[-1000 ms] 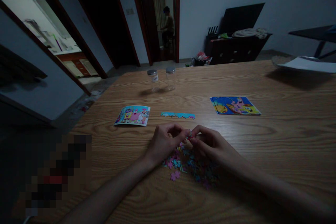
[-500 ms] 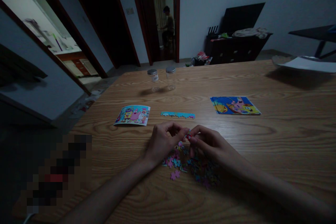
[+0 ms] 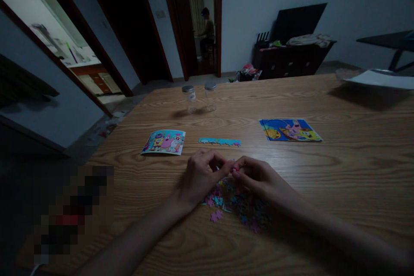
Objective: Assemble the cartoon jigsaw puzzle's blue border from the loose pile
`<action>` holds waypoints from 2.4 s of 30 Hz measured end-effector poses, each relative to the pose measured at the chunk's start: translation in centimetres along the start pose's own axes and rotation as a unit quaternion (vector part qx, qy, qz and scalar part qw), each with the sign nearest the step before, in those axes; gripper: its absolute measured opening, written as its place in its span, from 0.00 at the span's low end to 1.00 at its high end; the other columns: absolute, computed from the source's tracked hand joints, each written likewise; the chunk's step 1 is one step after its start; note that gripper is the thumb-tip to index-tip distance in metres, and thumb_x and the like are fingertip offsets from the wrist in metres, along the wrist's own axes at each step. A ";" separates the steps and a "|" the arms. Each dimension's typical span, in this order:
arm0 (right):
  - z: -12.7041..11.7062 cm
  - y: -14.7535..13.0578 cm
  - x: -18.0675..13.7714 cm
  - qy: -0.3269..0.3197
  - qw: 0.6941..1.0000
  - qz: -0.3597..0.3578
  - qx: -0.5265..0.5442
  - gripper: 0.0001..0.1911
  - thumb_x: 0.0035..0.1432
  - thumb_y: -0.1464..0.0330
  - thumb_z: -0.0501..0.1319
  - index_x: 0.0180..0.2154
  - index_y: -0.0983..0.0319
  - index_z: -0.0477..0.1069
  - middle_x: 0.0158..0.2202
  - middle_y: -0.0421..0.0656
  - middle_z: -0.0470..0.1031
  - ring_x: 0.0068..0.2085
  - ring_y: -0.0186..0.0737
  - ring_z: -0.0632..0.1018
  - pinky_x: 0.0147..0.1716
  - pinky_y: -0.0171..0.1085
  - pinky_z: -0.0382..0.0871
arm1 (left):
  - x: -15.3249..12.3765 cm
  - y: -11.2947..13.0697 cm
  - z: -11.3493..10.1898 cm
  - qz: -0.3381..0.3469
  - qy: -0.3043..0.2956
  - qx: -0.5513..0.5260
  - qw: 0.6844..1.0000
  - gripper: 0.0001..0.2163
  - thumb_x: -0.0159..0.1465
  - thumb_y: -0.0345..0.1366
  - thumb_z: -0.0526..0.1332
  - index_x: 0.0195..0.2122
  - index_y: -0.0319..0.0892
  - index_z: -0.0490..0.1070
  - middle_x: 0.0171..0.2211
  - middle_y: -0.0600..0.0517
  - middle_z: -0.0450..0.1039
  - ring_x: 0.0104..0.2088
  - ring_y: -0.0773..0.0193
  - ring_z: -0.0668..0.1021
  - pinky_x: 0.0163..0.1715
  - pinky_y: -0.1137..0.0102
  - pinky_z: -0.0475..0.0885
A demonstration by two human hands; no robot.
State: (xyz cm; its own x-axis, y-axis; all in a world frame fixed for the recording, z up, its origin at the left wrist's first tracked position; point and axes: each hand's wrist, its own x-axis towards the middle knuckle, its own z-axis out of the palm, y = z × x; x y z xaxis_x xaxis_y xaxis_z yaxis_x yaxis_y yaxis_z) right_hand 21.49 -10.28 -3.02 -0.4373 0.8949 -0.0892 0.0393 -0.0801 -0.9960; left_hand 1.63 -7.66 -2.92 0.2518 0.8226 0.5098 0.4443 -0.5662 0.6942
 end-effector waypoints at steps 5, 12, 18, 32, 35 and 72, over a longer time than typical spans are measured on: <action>0.1 -0.3 -0.1 0.031 0.998 -0.029 -0.037 0.23 0.66 0.47 0.63 0.37 0.61 0.71 0.27 0.36 0.64 0.27 0.33 0.64 0.25 0.35 0.55 | -0.1 0.4 0.1 0.016 0.014 0.005 1.000 0.11 0.65 0.36 0.70 0.26 0.42 0.75 0.23 0.56 0.76 0.24 0.67 0.74 0.29 0.68 0.68; -0.1 -0.8 -0.3 0.065 0.994 -0.041 -0.082 0.24 0.65 0.46 0.62 0.34 0.60 0.70 0.26 0.37 0.63 0.29 0.36 0.63 0.26 0.36 0.54 | -0.1 0.6 0.2 0.010 0.007 0.002 1.000 0.12 0.67 0.38 0.69 0.26 0.43 0.74 0.22 0.55 0.75 0.24 0.66 0.74 0.30 0.68 0.69; -0.3 -1.3 -0.4 0.071 0.993 -0.038 -0.086 0.23 0.64 0.46 0.63 0.33 0.60 0.71 0.26 0.38 0.63 0.28 0.36 0.63 0.26 0.36 0.54 | 0.0 0.7 0.2 0.015 -0.024 -0.001 1.000 0.13 0.68 0.39 0.67 0.27 0.43 0.74 0.23 0.55 0.76 0.25 0.66 0.75 0.34 0.66 0.70; -0.3 -0.9 -0.1 0.058 0.996 -0.042 -0.049 0.23 0.65 0.46 0.63 0.37 0.60 0.73 0.34 0.43 0.73 0.35 0.40 0.71 0.33 0.38 0.64 | 0.0 0.8 -0.1 -0.002 -0.030 -0.003 1.000 0.10 0.68 0.35 0.65 0.29 0.43 0.75 0.24 0.54 0.77 0.27 0.65 0.76 0.36 0.66 0.70; -0.3 -1.0 -0.2 0.059 0.997 -0.030 -0.041 0.23 0.65 0.46 0.63 0.39 0.60 0.73 0.31 0.40 0.71 0.30 0.37 0.69 0.27 0.36 0.61 | 0.1 0.6 -0.2 -0.017 -0.036 0.001 0.999 0.11 0.68 0.36 0.65 0.28 0.43 0.75 0.25 0.53 0.77 0.27 0.64 0.76 0.34 0.66 0.71; -0.4 -0.4 -0.2 0.012 0.997 -0.065 -0.041 0.16 0.71 0.52 0.60 0.48 0.57 0.66 0.36 0.43 0.79 0.37 0.41 0.79 0.34 0.39 0.70 | 0.3 0.0 0.2 -0.088 -0.087 -0.101 0.987 0.07 0.66 0.37 0.63 0.34 0.41 0.77 0.28 0.52 0.78 0.26 0.67 0.75 0.27 0.72 0.68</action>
State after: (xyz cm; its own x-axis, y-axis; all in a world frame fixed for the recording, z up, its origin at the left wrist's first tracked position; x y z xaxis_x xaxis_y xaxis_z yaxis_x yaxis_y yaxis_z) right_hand 21.96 -10.22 -2.59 -0.4220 0.9057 0.0407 0.0586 0.0720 -0.9957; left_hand 1.83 -7.41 -2.87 0.3378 0.8955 0.2899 0.3176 -0.3984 0.8605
